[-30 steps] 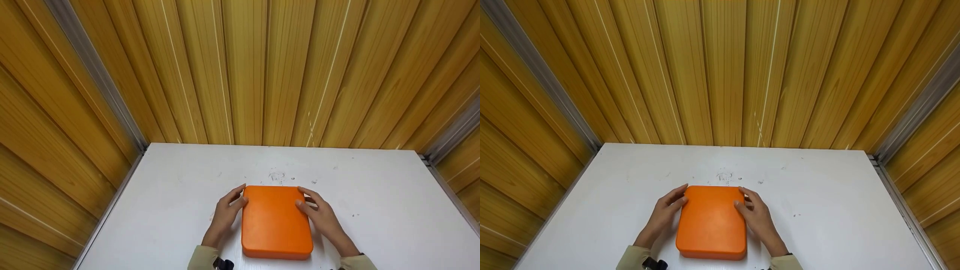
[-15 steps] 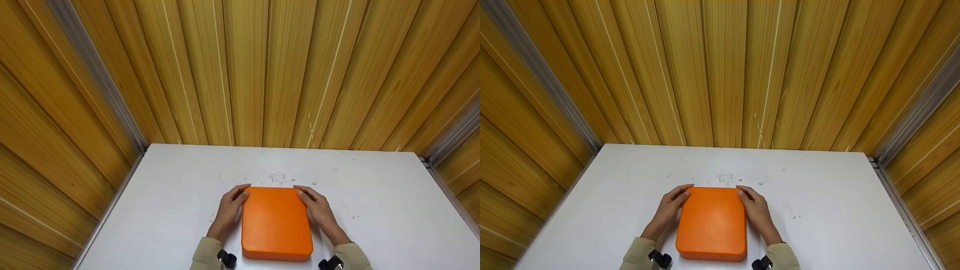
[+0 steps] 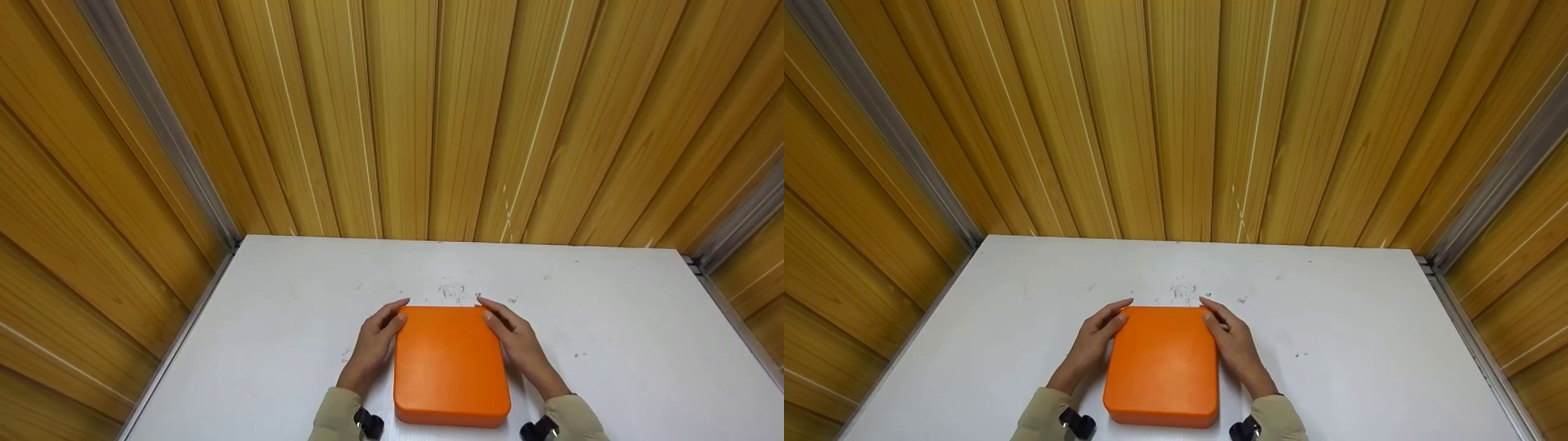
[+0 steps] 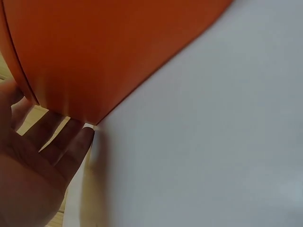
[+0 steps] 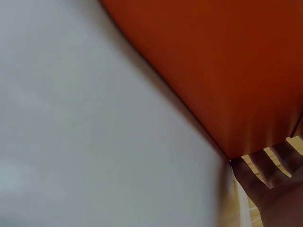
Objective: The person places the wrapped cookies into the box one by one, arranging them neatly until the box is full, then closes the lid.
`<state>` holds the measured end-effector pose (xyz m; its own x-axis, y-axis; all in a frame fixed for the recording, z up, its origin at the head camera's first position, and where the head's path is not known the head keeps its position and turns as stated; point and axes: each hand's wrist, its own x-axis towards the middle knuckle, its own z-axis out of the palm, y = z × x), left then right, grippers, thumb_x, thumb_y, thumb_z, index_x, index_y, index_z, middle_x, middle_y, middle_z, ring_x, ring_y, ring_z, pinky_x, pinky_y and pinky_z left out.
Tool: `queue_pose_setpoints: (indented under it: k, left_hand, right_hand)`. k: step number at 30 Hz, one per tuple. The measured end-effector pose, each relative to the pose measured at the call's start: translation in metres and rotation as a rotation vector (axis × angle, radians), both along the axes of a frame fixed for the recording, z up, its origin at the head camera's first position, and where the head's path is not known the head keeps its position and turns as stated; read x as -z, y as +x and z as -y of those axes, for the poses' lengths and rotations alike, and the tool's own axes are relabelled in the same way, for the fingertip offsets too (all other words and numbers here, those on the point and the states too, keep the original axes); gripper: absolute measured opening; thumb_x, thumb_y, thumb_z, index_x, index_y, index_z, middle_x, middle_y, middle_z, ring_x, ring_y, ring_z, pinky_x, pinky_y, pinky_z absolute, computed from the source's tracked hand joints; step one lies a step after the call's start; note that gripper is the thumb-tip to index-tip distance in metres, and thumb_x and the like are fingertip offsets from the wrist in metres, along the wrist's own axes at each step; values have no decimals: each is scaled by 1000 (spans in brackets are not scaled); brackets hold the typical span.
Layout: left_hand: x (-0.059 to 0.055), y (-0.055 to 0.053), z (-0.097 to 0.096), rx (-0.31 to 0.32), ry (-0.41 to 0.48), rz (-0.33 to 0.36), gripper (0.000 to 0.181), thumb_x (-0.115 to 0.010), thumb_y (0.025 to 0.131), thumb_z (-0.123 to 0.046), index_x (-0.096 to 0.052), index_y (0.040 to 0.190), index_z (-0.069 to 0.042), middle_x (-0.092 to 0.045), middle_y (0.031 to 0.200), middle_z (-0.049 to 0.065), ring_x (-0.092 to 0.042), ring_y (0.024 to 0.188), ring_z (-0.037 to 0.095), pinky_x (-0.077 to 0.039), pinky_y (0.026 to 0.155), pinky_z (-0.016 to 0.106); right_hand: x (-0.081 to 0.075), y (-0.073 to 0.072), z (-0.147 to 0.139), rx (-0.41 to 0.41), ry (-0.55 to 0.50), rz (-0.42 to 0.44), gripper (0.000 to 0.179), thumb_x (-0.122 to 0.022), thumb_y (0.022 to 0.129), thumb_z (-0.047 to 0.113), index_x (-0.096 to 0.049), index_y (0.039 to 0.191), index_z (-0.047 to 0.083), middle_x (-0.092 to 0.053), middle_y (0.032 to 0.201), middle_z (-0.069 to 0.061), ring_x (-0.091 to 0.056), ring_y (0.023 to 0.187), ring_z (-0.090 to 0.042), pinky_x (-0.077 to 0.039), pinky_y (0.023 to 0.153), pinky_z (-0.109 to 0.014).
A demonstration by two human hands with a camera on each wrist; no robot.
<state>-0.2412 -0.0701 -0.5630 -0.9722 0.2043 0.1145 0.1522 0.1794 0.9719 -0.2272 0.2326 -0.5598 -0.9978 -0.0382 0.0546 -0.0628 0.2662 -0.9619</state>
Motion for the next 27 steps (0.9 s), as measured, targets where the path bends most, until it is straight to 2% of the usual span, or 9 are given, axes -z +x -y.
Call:
queue_pose_setpoints:
  k: [3, 6, 9, 12, 17, 22, 27]
  left_hand:
    - [1, -1, 1, 14, -10, -14, 42, -59, 111, -32, -63, 150, -18, -69, 134, 1, -61, 119, 20, -45, 111, 47]
    - [2, -1, 3, 44, -10, -14, 43, -59, 111, -34, -62, 152, -21, -67, 137, 0, -61, 122, 20, -44, 112, 47]
    - [3, 2, 5, 79, -5, 1, 47, -60, 110, -35, -58, 156, -23, -64, 143, 1, -59, 128, 21, -42, 114, 48]
    - [3, 6, 7, 98, -3, 16, 51, -63, 109, -36, -54, 158, -25, -60, 151, 3, -56, 136, 24, -41, 117, 50]
    - [1, 13, 6, 89, -3, 27, 54, -67, 106, -37, -55, 158, -28, -54, 157, 5, -52, 142, 29, -38, 118, 54]
    - [3, 19, 6, 86, -8, 27, 54, -68, 105, -36, -55, 157, -30, -54, 157, 3, -53, 142, 26, -39, 118, 53]
    - [5, 20, 7, 91, -10, 12, 54, -68, 105, -35, -55, 157, -30, -56, 156, 2, -53, 141, 25, -40, 118, 51]
  right_hand:
    - [1, -1, -2, -28, 1, -22, 45, -62, 109, 36, -62, 152, 19, -61, 151, -3, -53, 141, -20, -42, 113, -30]
    - [1, 0, -6, -44, 15, -28, 45, -62, 109, 34, -62, 152, 20, -61, 151, -3, -57, 136, -21, -45, 110, -28]
    - [2, 4, -9, -66, 35, -18, 47, -65, 108, 33, -60, 153, 21, -59, 153, -1, -59, 132, -23, -47, 109, -36]
    - [1, 8, -11, -101, 52, -6, 52, -68, 106, 33, -57, 156, 21, -54, 157, -1, -58, 134, -26, -44, 112, -48]
    - [0, 10, -13, -158, 50, -4, 58, -69, 106, 33, -52, 159, 19, -47, 162, -2, -54, 139, -33, -39, 114, -56]
    - [0, 14, -15, -162, 40, -2, 59, -69, 105, 30, -50, 160, 19, -46, 163, -4, -53, 140, -35, -39, 114, -57]
    - [1, 15, -17, -164, 32, 10, 61, -70, 105, 32, -49, 161, 21, -44, 164, -6, -49, 143, -39, -36, 116, -59]
